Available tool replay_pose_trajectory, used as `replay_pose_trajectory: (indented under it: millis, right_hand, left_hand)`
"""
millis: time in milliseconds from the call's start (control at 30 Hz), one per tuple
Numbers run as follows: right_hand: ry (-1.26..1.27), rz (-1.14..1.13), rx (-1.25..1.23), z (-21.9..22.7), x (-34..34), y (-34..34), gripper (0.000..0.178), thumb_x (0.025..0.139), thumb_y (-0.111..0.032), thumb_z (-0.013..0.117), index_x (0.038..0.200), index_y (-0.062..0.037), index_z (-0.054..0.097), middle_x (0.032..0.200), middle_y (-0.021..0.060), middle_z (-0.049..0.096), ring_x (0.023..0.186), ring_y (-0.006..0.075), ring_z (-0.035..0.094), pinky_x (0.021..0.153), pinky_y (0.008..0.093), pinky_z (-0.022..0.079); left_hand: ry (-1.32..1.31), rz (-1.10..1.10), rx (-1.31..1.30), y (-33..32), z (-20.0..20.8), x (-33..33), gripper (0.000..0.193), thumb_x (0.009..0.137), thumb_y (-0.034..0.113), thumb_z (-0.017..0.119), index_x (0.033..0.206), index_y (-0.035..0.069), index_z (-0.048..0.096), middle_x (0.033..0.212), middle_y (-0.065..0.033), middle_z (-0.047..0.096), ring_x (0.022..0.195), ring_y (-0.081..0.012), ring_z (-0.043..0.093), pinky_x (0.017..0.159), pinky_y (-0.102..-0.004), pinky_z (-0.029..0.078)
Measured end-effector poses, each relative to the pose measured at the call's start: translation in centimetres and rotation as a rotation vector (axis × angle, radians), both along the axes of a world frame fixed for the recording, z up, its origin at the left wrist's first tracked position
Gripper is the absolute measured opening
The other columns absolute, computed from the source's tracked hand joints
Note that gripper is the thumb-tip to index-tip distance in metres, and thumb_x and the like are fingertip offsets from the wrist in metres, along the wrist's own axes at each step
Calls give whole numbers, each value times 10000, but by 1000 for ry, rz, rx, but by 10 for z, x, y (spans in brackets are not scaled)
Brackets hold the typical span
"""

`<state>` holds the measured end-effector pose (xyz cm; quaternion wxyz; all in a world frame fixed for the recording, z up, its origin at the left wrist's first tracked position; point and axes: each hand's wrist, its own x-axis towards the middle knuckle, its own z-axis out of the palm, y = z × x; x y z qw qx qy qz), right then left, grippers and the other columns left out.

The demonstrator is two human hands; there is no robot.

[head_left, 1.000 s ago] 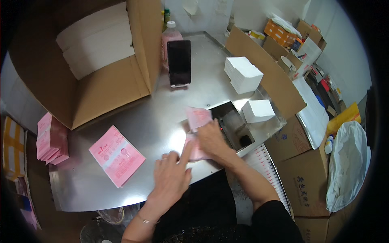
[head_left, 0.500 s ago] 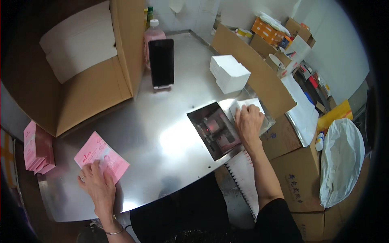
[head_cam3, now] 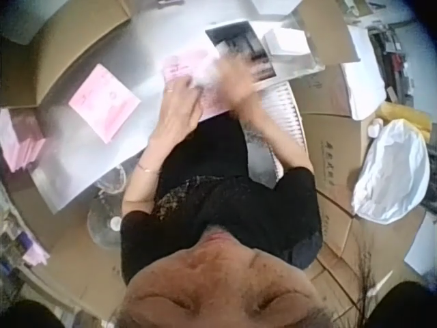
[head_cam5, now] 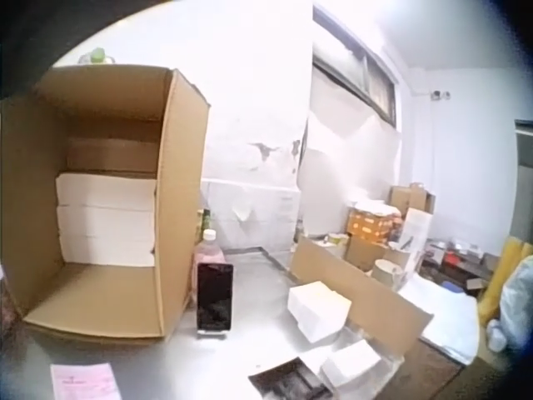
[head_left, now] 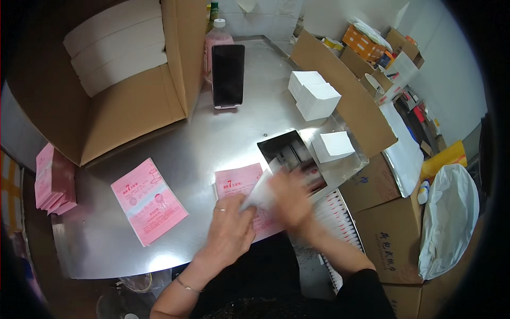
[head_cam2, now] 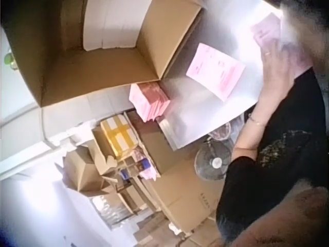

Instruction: Manually inserting pink packets into white cardboard boxes and organizing them on a metal workspace.

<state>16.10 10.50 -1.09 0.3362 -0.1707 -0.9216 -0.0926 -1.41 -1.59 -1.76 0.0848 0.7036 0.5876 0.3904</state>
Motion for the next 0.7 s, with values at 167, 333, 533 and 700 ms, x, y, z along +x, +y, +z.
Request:
replay_pose_trajectory:
  millis: [167,333,533,700]
  right_hand:
    - [-152,34,-243,1,-17,-30,416,837,-164,646,1203,33,626,1121,228,626,1140,386,598,1084,679,309]
    - [-169,109,-257,-2,-61,-24,211,747,-86,658,943,-17,619,930,146,607,947,339,603,1081,618,333]
    - [-1,-577,-23,38,16,55,242,803,-89,659,1019,-9,583,945,156,593,976,335,600,945,512,421]
    - [35,-774,-99,12,68,112,171,891,-181,642,837,-28,697,906,131,614,900,310,576,811,505,430]
  left_hand:
    - [192,156,-136,-4,14,-2,742,652,316,794,1275,-19,572,1513,-291,352,1404,-448,339,1114,-605,273]
    - [251,395,-126,8,21,6,731,646,343,796,1258,12,572,1557,-278,297,1456,-493,228,1108,-691,182]
    - [510,357,-73,-8,16,-6,529,828,310,659,1313,107,599,1370,-229,510,1167,-392,473,884,-499,361]
    - [422,379,-218,5,27,9,598,800,477,706,1267,112,629,1220,-228,527,1072,-373,484,873,-472,363]
